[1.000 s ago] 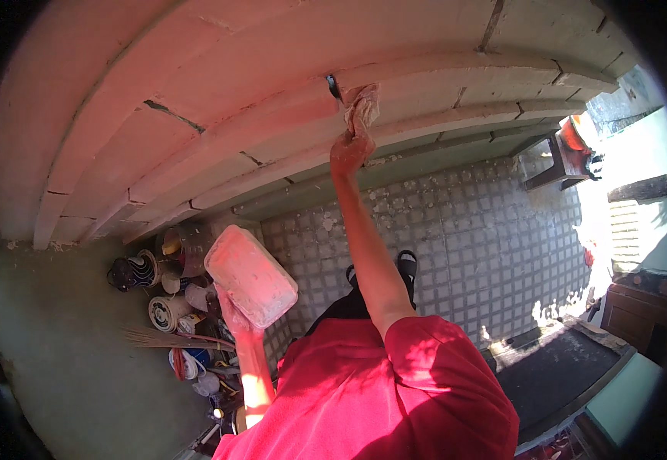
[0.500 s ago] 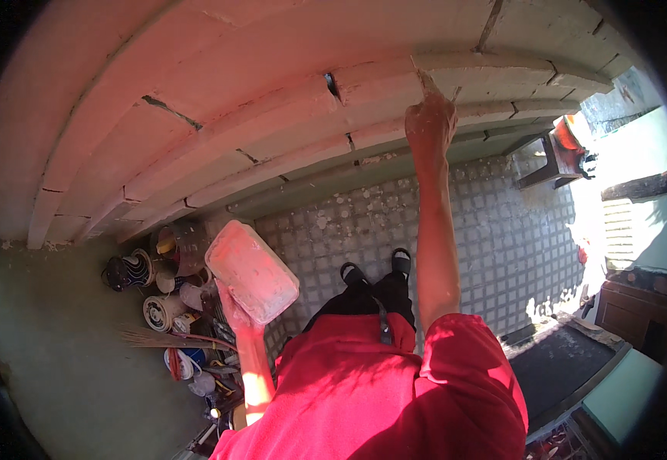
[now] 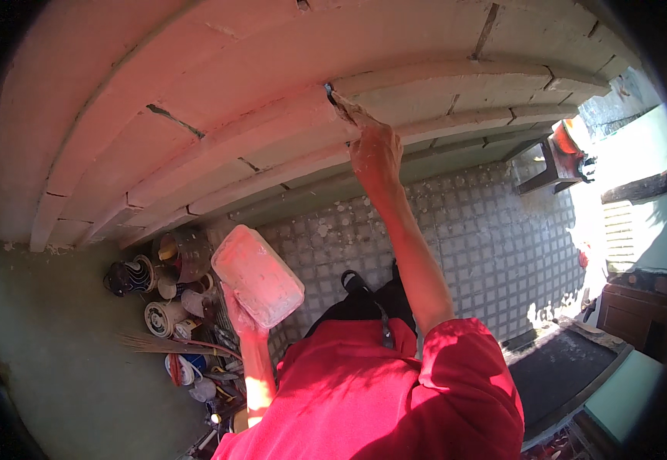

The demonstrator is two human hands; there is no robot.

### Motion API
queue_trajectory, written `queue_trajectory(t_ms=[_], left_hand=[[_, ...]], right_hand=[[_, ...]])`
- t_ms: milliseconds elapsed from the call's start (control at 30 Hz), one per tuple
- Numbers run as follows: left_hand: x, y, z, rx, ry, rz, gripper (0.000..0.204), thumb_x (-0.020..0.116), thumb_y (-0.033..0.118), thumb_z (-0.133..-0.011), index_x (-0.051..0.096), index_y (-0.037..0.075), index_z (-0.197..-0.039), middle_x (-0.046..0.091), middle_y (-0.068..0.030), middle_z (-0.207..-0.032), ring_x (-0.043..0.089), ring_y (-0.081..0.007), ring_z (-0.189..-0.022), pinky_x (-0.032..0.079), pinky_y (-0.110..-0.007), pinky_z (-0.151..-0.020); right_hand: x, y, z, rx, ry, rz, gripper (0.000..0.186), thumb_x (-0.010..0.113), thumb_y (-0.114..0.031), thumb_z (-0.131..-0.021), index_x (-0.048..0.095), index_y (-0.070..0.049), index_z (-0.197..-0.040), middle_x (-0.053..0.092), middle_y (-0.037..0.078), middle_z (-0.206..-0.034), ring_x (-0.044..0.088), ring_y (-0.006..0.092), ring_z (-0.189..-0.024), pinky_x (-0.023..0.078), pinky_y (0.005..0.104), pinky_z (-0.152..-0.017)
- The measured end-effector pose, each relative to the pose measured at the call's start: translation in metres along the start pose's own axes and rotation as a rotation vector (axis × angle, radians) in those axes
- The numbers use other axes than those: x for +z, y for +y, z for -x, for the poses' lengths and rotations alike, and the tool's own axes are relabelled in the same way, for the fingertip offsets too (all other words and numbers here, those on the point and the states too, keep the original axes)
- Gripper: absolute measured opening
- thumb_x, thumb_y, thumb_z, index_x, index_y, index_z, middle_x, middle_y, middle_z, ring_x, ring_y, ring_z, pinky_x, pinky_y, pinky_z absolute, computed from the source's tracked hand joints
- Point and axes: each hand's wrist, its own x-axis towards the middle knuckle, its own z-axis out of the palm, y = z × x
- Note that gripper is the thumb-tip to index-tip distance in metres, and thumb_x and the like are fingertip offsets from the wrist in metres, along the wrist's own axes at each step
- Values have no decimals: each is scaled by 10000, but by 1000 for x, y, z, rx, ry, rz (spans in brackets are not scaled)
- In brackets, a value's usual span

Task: Applying putty or plaster to cracks in a block wall using a spatula and a container.

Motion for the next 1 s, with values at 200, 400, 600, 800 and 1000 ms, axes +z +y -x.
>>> queue_trajectory(t_ms=[200, 400, 600, 800, 1000], left_hand=[[13, 1, 10, 23, 71, 5, 556, 457, 455, -1011, 419, 112, -1447, 509, -81, -1428, 541, -299, -1251, 444, -494, -1058], [19, 1, 14, 60, 71, -68, 568, 436, 471, -1015, 400, 113, -1454, 488, -77, -1446, 518, -292, -1276, 438, -488, -1069], [15, 4, 13, 60, 43, -9, 570, 441, 473, -1012, 399, 117, -1456, 485, -82, -1450, 507, -295, -1288, 426, -496, -1078], [8, 0, 5, 46, 36, -27, 556, 437, 454, -1020, 407, 102, -1449, 496, -78, -1441, 518, -284, -1275, 431, -470, -1075], [14, -19, -5, 20, 65, 14, 551, 436, 441, -1025, 407, 88, -1447, 503, -83, -1433, 522, -277, -1269, 431, -452, -1070]], right_hand=[[50, 29, 30, 312, 329, -375, 539, 461, 118, -781, 624, -40, -1271, 656, 262, -1006, 677, 368, -824, 509, 420, -693], [128, 17, 32, 14, 545, -349, 542, 455, 171, -745, 615, 39, -1246, 631, 258, -1202, 634, 343, -1126, 514, 358, -890], [76, 18, 46, 40, 430, -408, 566, 448, 179, -699, 636, 36, -1213, 622, 229, -1247, 564, 386, -1216, 440, 416, -1039], [-19, 31, -33, -188, 73, -60, 535, 471, 131, -700, 687, -47, -1156, 683, 176, -1114, 619, 393, -1065, 430, 460, -1051], [-17, 54, -30, -213, -270, 148, 581, 517, 93, -690, 684, -117, -1205, 660, 153, -1189, 590, 362, -1145, 355, 457, -1122]])
